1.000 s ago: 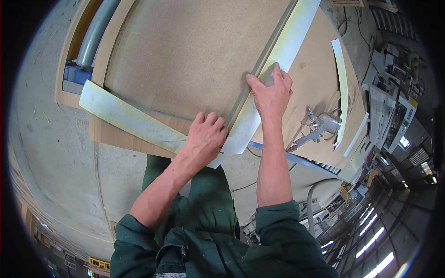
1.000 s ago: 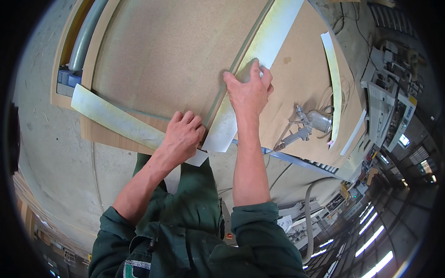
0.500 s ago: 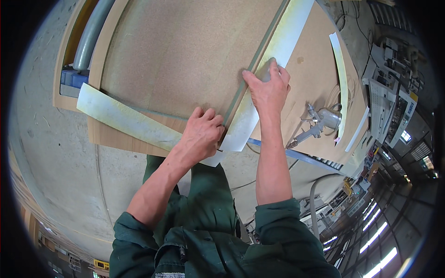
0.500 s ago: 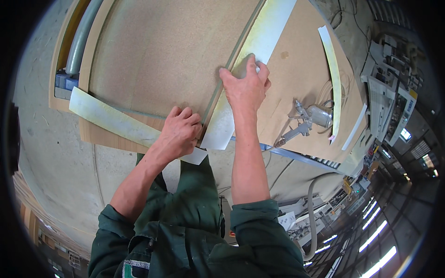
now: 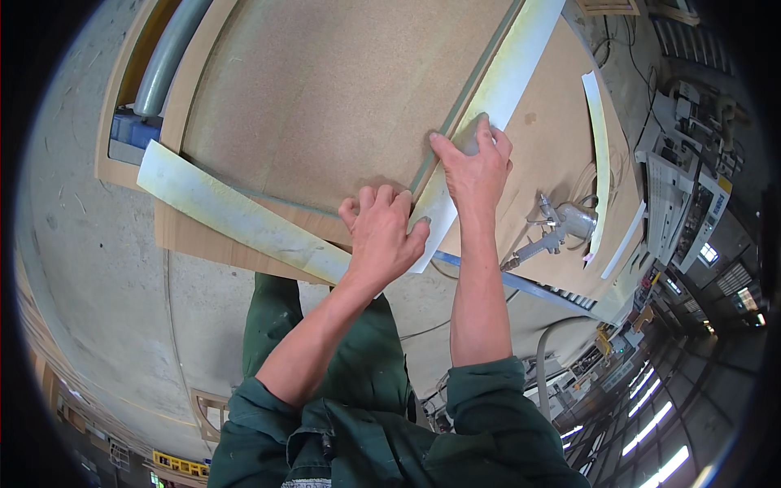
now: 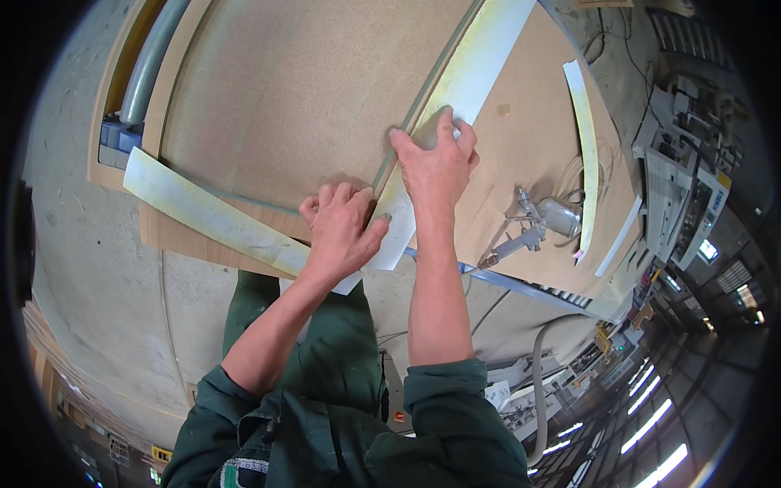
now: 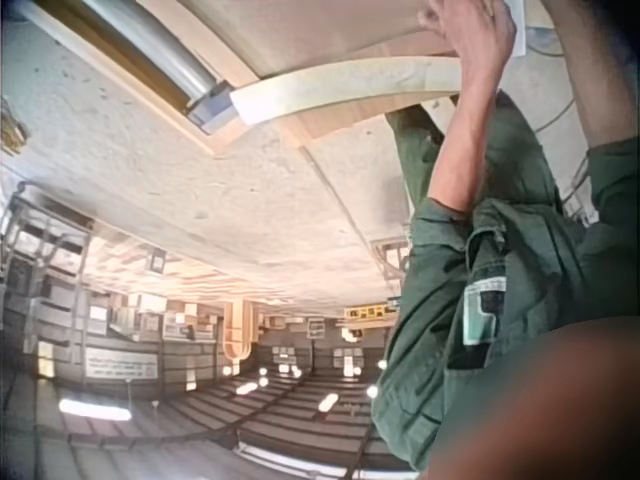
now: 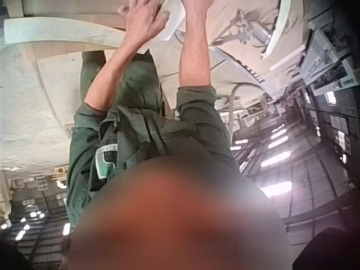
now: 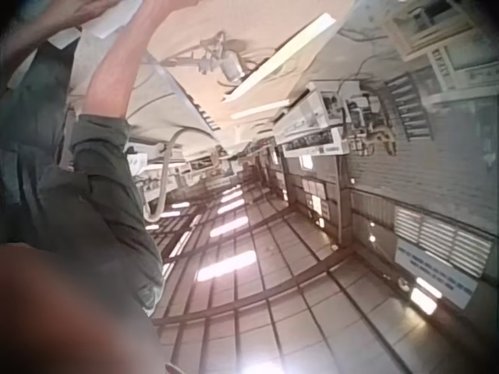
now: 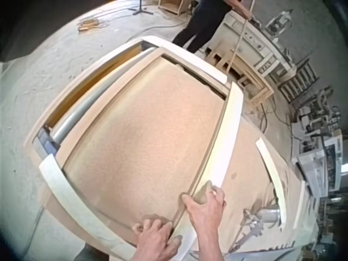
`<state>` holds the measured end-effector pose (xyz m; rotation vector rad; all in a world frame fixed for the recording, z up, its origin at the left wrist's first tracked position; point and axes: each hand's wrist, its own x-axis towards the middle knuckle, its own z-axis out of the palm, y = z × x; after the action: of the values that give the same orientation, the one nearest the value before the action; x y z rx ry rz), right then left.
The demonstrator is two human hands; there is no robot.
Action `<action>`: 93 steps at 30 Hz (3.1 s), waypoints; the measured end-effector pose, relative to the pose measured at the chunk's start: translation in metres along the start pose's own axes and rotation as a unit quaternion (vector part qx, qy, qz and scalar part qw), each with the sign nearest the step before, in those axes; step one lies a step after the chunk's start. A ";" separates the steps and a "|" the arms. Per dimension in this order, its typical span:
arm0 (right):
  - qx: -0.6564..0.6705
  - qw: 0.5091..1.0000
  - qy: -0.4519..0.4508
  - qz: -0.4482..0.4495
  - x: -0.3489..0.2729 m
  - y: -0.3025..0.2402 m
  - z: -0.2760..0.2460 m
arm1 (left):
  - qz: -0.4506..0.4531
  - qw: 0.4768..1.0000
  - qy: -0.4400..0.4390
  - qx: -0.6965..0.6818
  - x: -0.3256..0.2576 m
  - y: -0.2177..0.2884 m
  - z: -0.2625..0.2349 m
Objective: Spray painting a wooden frame and applying protective masking tape.
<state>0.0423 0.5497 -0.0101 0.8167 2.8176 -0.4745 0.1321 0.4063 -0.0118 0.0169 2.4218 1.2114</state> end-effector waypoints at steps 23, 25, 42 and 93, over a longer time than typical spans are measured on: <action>0.018 0.999 0.033 0.030 -0.002 -0.006 0.009 | 0.170 0.973 0.017 0.155 -0.050 -0.020 -0.003; 0.020 0.998 0.025 0.048 -0.003 -0.008 0.007 | 0.187 0.966 0.011 0.178 -0.047 -0.023 -0.003; 0.011 0.995 0.003 0.103 0.005 -0.011 -0.004 | 0.191 0.966 -0.019 0.175 -0.038 -0.027 -0.008; 0.034 0.999 0.024 0.017 0.008 -0.001 -0.013 | 0.237 0.943 -0.107 0.206 -0.030 -0.033 -0.029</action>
<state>0.0340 0.5577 0.0006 0.9003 2.8391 -0.5565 0.1540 0.3577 -0.0112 0.8537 2.4966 0.7937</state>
